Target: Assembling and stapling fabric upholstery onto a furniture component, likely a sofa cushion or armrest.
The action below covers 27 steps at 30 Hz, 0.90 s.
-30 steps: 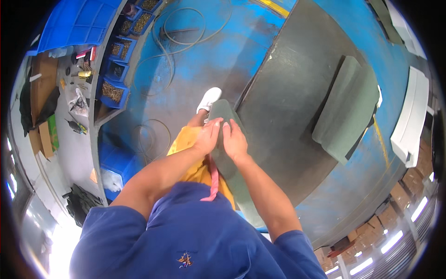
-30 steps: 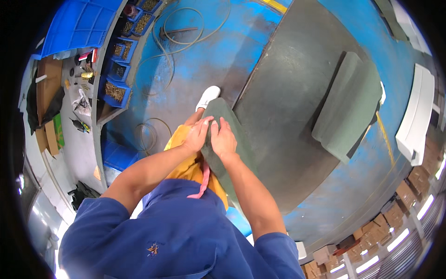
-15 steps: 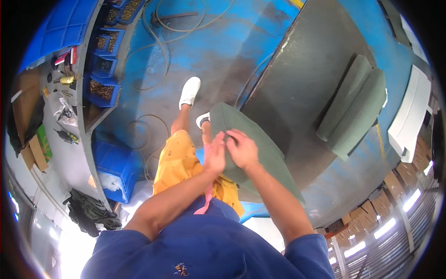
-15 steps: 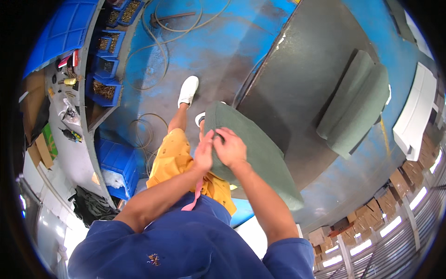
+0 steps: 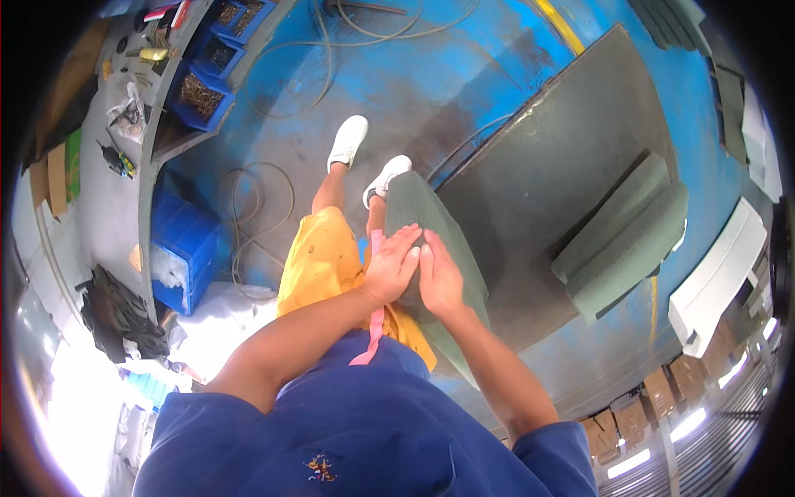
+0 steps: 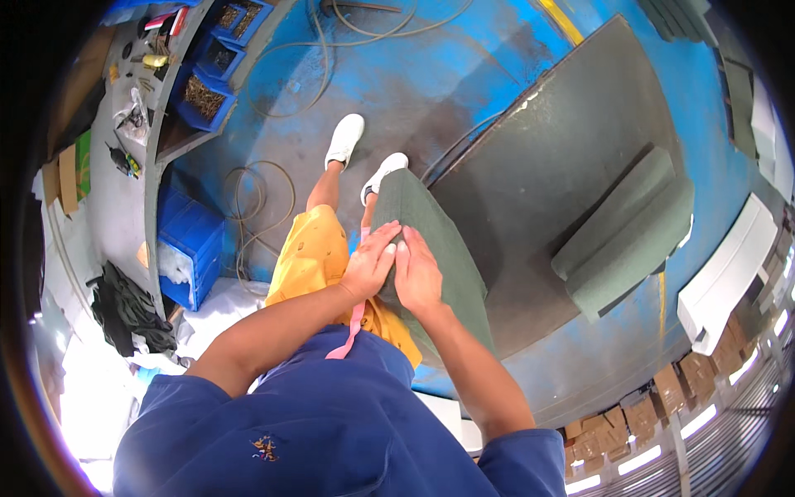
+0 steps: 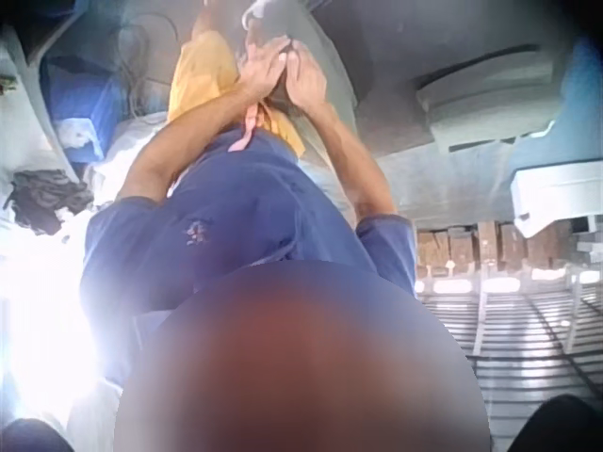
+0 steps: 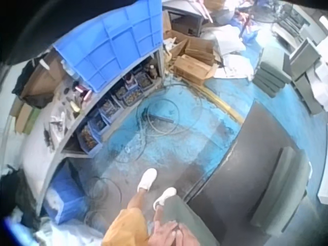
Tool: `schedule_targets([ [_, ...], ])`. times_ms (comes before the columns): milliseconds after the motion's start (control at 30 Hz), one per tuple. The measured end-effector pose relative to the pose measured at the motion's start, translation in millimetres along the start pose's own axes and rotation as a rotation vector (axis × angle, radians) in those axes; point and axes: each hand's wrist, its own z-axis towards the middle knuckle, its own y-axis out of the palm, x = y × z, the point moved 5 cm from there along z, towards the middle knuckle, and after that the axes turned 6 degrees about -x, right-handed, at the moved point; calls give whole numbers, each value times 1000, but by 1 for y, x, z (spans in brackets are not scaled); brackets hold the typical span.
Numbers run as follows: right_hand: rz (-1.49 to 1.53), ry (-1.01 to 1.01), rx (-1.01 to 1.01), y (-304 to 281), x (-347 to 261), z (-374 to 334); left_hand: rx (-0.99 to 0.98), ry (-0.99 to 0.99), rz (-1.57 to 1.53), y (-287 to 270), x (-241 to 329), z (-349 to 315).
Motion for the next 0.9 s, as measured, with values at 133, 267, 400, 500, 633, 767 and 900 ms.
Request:
schedule_targets([
  [133,2,-19,3,14,13,32,-71,-78,-132,1,-24,12],
  [267,72,40,-57,9,19,45,-75,-16,-209,6,-39,21],
  [400,293,183,-129,4,27,38,-139,-23,-218,11,-42,22],
  [500,99,289,-165,-4,12,4,-138,-21,-223,21,-51,20],
  [633,5,280,-168,10,10,26,-120,-73,-302,19,-50,21],
  [767,54,242,-182,18,34,38,143,-393,-448,28,-28,-15],
  [900,-166,166,-158,17,-4,40,314,-440,-527,34,-38,-31],
])
